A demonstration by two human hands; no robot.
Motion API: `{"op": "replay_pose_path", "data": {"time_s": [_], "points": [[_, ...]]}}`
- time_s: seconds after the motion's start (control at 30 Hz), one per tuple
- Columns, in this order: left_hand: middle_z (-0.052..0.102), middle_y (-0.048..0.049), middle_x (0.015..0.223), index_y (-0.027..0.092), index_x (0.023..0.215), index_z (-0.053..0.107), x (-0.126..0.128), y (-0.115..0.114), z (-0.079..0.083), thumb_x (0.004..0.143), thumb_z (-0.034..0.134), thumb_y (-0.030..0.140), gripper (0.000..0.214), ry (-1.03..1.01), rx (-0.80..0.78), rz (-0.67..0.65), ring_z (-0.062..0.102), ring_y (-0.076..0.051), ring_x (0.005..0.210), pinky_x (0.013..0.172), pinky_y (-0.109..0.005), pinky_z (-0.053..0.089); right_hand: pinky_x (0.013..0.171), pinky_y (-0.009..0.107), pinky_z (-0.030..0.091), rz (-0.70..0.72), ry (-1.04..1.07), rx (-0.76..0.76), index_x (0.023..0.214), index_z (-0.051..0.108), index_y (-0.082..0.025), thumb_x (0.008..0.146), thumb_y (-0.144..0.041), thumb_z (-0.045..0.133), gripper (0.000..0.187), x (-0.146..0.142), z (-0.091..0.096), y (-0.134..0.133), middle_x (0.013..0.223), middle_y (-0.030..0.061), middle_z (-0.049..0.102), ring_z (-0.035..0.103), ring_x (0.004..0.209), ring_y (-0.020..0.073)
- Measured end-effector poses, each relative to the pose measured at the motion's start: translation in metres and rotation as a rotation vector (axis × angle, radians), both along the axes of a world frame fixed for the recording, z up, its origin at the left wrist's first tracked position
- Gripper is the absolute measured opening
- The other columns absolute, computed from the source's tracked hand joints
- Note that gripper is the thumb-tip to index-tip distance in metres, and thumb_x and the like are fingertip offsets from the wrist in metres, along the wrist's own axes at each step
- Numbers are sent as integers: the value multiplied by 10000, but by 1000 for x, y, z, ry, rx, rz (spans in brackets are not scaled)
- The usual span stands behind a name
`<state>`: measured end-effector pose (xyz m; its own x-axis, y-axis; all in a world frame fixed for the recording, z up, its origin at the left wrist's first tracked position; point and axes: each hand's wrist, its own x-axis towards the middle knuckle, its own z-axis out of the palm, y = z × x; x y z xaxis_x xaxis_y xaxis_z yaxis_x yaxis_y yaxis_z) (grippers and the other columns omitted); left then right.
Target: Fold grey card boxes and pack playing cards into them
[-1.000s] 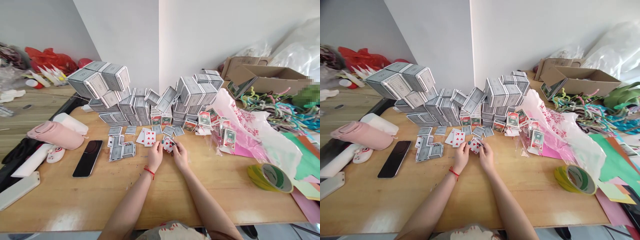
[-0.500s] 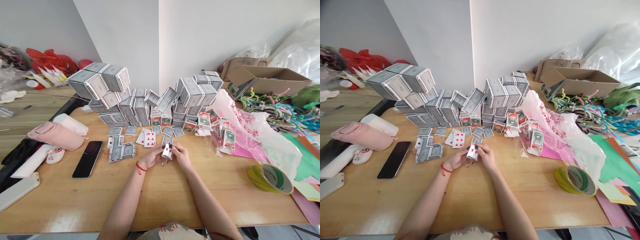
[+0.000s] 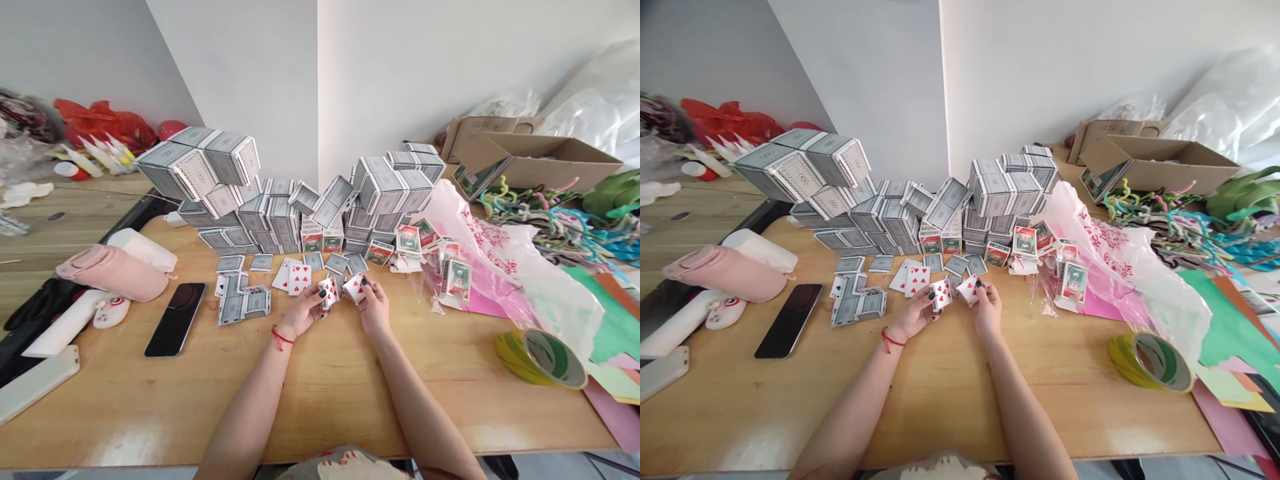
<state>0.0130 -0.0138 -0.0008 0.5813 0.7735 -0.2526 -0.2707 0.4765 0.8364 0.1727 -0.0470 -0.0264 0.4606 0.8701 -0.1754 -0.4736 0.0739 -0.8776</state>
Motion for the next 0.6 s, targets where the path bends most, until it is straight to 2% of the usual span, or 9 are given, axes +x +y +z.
{"op": "replay_pose_path", "data": {"time_s": [0.13,0.2,0.3,0.4,0.5,0.6], "points": [[556,-17,800,166,774,484,7,0,-2,624,667,375,315,119,284,166,507,-90,630,553,-216,417,518,284,477,136,-49,-31,833,380,-244,681,-393,586,297,-6,7,-3,928,46,635,622,719,186],[560,-26,862,154,716,484,11,-4,-3,624,667,329,269,242,450,165,506,-84,643,583,-220,424,525,269,471,198,-78,-21,832,368,-248,677,-385,593,305,-9,9,-6,966,40,631,618,709,170],[495,-77,1124,144,696,506,18,-10,-4,667,625,286,187,420,645,141,507,-72,647,581,-227,430,573,245,462,268,-139,10,846,414,-244,676,-378,602,287,-10,11,-8,1032,24,606,606,766,153],[462,-88,1183,144,691,512,22,-15,-5,692,596,252,137,509,723,159,481,-51,578,550,-235,432,589,251,457,330,-175,1,902,474,-247,721,-456,527,281,-9,13,-9,1053,23,596,596,813,166],[470,-85,1177,147,686,510,22,-16,-5,694,593,228,116,539,741,172,492,-56,578,553,-240,444,653,289,464,356,-143,6,947,513,-236,771,-520,401,352,-9,12,-8,1054,45,600,583,890,197],[474,-78,1170,152,691,510,22,-17,-4,695,591,213,101,555,759,187,512,-68,612,566,-241,453,746,304,448,342,-130,23,967,543,-222,771,-484,421,349,-11,9,-8,1097,54,584,551,976,209]]}}
